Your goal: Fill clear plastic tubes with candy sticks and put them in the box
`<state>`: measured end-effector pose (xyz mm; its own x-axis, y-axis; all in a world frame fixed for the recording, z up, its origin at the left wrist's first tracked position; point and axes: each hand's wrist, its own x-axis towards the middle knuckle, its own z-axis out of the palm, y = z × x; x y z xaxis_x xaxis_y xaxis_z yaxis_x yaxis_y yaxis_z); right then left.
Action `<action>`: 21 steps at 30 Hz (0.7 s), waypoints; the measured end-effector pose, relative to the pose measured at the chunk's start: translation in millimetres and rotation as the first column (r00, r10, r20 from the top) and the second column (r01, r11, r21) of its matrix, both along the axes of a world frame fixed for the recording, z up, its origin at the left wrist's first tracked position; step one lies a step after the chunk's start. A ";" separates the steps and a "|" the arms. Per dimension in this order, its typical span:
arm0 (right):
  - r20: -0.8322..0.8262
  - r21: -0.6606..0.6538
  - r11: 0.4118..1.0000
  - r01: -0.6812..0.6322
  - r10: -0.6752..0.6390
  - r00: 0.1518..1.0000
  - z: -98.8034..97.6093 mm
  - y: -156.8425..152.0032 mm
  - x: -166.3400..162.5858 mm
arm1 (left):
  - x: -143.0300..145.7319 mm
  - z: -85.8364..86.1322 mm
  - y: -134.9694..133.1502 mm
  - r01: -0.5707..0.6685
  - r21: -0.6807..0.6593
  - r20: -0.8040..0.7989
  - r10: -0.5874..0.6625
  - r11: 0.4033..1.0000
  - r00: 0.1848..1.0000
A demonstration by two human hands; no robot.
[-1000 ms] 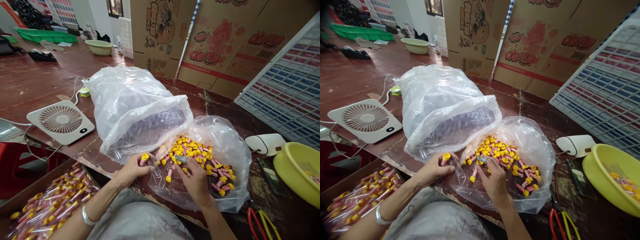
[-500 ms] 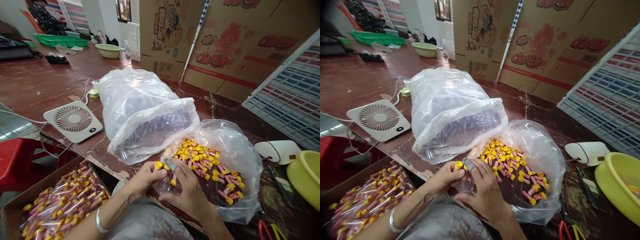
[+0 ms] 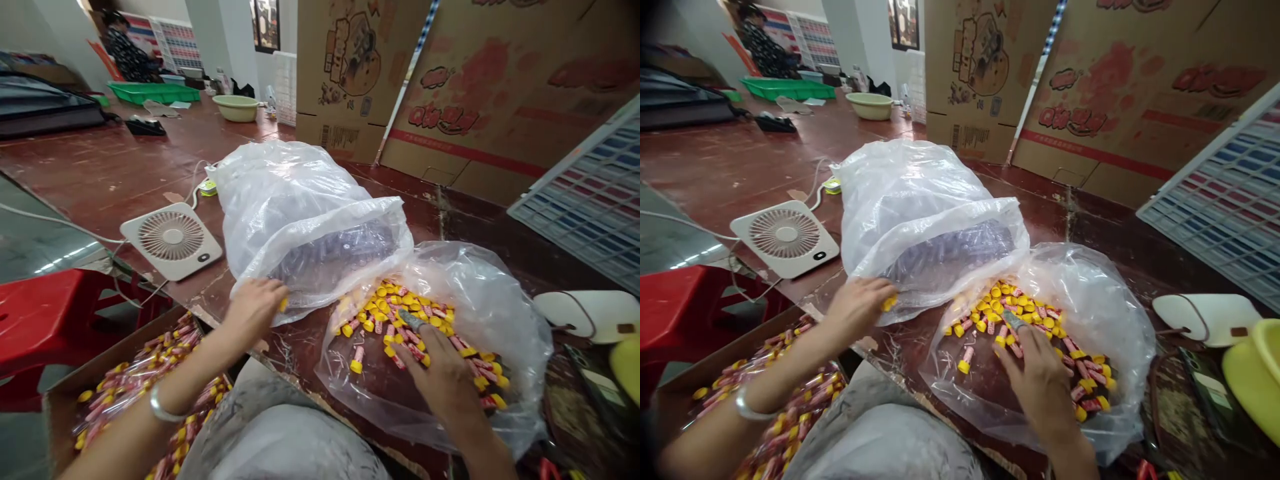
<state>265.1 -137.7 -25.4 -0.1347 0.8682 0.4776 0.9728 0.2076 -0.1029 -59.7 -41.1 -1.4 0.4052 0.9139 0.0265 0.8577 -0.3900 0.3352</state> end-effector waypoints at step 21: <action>-0.620 -0.101 0.987 -0.124 0.035 0.784 -19.5 -9.0 -25.8 | 52.0 -18.1 -44.0 0.398 -0.654 0.683 0.276 0.643 0.676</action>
<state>239.3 -146.7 -44.9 0.0776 0.9266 0.3680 0.6746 0.2230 -0.7037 -7.7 -85.1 -19.4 0.6215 0.7185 -0.3122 0.2172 0.2248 0.9499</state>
